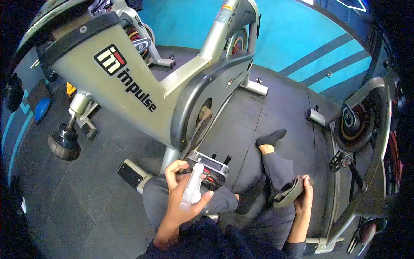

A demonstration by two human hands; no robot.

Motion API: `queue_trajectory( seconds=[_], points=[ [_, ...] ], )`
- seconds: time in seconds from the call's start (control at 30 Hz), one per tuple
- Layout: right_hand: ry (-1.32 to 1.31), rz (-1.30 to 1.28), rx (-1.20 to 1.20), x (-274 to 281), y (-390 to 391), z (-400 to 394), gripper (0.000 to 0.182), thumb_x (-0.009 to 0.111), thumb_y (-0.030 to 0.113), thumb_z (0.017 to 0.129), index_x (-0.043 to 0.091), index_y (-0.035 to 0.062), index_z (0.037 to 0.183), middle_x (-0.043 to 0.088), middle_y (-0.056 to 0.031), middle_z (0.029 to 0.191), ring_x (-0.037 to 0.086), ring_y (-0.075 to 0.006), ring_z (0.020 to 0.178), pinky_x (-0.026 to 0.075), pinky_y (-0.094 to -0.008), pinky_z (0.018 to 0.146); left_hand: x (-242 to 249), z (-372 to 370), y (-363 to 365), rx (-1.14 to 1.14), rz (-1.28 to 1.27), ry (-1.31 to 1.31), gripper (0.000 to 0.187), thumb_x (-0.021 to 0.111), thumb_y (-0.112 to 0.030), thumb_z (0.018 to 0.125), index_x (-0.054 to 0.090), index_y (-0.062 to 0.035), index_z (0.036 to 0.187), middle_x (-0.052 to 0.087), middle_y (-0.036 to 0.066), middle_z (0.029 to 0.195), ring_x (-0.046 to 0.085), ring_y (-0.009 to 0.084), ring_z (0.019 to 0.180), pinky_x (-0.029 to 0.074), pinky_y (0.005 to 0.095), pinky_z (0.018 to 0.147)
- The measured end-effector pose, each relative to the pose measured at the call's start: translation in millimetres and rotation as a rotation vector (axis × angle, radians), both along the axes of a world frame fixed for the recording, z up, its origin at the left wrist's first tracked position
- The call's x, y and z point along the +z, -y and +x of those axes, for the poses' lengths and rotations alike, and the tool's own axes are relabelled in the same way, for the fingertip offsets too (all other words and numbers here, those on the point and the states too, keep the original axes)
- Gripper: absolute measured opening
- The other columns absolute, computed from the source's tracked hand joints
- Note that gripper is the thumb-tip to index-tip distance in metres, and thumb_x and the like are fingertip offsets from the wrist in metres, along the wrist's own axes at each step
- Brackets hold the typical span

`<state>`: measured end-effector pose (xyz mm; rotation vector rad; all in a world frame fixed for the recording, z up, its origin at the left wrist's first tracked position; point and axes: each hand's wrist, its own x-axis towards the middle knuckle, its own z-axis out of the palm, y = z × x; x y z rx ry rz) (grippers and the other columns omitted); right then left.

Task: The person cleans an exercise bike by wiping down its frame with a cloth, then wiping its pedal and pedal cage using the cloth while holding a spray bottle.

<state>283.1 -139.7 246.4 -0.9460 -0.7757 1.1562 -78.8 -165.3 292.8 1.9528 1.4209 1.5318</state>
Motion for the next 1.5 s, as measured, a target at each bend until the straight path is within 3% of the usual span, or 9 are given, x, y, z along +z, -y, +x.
queue_trajectory(
  seconds=[0.2, 0.4, 0.6, 0.67, 0.9, 1.03, 1.1, 1.27, 1.5],
  points=[
    [-0.406, 0.054, -0.064, 2, -16, -10, 0.034, 0.05, 0.044, 0.094, 0.061, 0.0122, 0.094, 0.065, -0.0072, 0.089, 0.062, -0.0206, 0.08, 0.052, -0.0356, 0.074, 6, -3, 11, -0.132, -0.079, 0.098, 0.049, 0.078, -0.008, 0.067, 0.059, 0.0005, 0.111, 0.064, 0.01, 0.094, 0.061, 0.0236, 0.083, 0.048, 0.0322, 0.075],
    [-0.768, -0.144, 0.056, -35, -20, -46, 0.031, 0.05, 0.028, 0.086, 0.063, 0.0047, 0.101, 0.066, -0.0151, 0.098, 0.065, -0.0302, 0.086, 0.055, -0.0457, 0.077, -6, -20, 25, -0.349, -0.255, 0.23, 0.064, 0.078, -0.013, 0.072, 0.049, 0.0, 0.127, 0.064, 0.007, 0.101, 0.058, 0.014, 0.092, 0.046, 0.028, 0.08],
    [-0.836, -0.057, -0.037, -12, -17, -58, 0.044, 0.049, 0.037, 0.086, 0.062, -0.0001, 0.105, 0.064, -0.0211, 0.103, 0.063, -0.0356, 0.09, 0.052, -0.0485, 0.083, -4, -33, 35, -0.55, -0.332, 0.376, 0.076, 0.077, -0.016, 0.075, 0.038, -0.0012, 0.139, 0.064, 0.008, 0.1, 0.057, 0.0131, 0.089, 0.045, 0.0267, 0.08],
    [-0.805, -0.038, 0.001, -5, -20, -55, 0.045, 0.048, 0.04, 0.087, 0.062, 0.0005, 0.105, 0.063, -0.0214, 0.105, 0.063, -0.0353, 0.091, 0.052, -0.0485, 0.084, -7, -36, 37, -0.649, -0.504, 0.5, 0.078, 0.072, -0.01, 0.078, 0.028, 0.0043, 0.141, 0.063, 0.015, 0.099, 0.058, 0.0272, 0.105, 0.041, 0.0394, 0.095],
    [-0.809, -0.049, 0.181, -4, -9, -69, 0.043, 0.053, 0.046, 0.088, 0.061, 0.004, 0.097, 0.06, -0.0167, 0.095, 0.057, -0.033, 0.091, 0.048, -0.0447, 0.086, -3, -11, 41, -0.621, -0.367, 0.578, 0.062, 0.068, -0.012, 0.082, 0.04, 0.004, 0.134, 0.066, 0.011, 0.088, 0.062, 0.0222, 0.099, 0.047, 0.0332, 0.087],
    [-0.766, 0.045, 0.43, 0, 2, -93, 0.028, 0.055, 0.031, 0.082, 0.056, 0.0048, 0.093, 0.054, -0.0119, 0.093, 0.049, -0.0302, 0.099, 0.04, -0.0399, 0.093, 12, 11, 26, -0.769, -0.173, 0.031, 0.049, 0.062, -0.008, 0.085, 0.047, 0.0047, 0.129, 0.054, 0.017, 0.119, 0.063, 0.0211, 0.094, 0.05, 0.0327, 0.085],
    [-0.676, 0.122, 0.453, 6, 6, -103, 0.026, 0.055, 0.029, 0.079, 0.052, 0.0067, 0.092, 0.053, -0.0125, 0.093, 0.048, -0.0305, 0.1, 0.037, -0.0401, 0.095, 12, 29, 32, -0.856, -0.447, 0.3, 0.045, 0.06, -0.003, 0.085, 0.049, 0.002, 0.129, 0.03, 0.018, 0.142, 0.063, 0.0168, 0.092, 0.05, 0.0296, 0.083],
    [-0.413, 0.216, 0.552, 26, 21, -122, 0.05, 0.061, 0.023, 0.058, 0.041, 0.0095, 0.102, 0.042, -0.0121, 0.101, 0.043, -0.0282, 0.102, 0.034, -0.0393, 0.096, 2, 53, 24, -1.003, -0.361, 0.357, 0.042, 0.058, -0.003, 0.086, 0.049, 0.0047, 0.127, 0.025, 0.019, 0.145, 0.064, 0.0167, 0.091, 0.051, 0.0298, 0.083],
    [-0.398, 0.173, 0.5, 29, 27, -121, 0.047, 0.063, 0.026, 0.066, 0.04, 0.0113, 0.104, 0.042, -0.011, 0.101, 0.043, -0.0254, 0.099, 0.035, -0.0365, 0.093, -4, 52, 24, -0.986, -0.367, 0.327, 0.037, 0.057, -0.003, 0.087, 0.051, 0.0062, 0.123, 0.032, 0.019, 0.142, 0.064, 0.0149, 0.089, 0.051, 0.0285, 0.08]
  ],
)
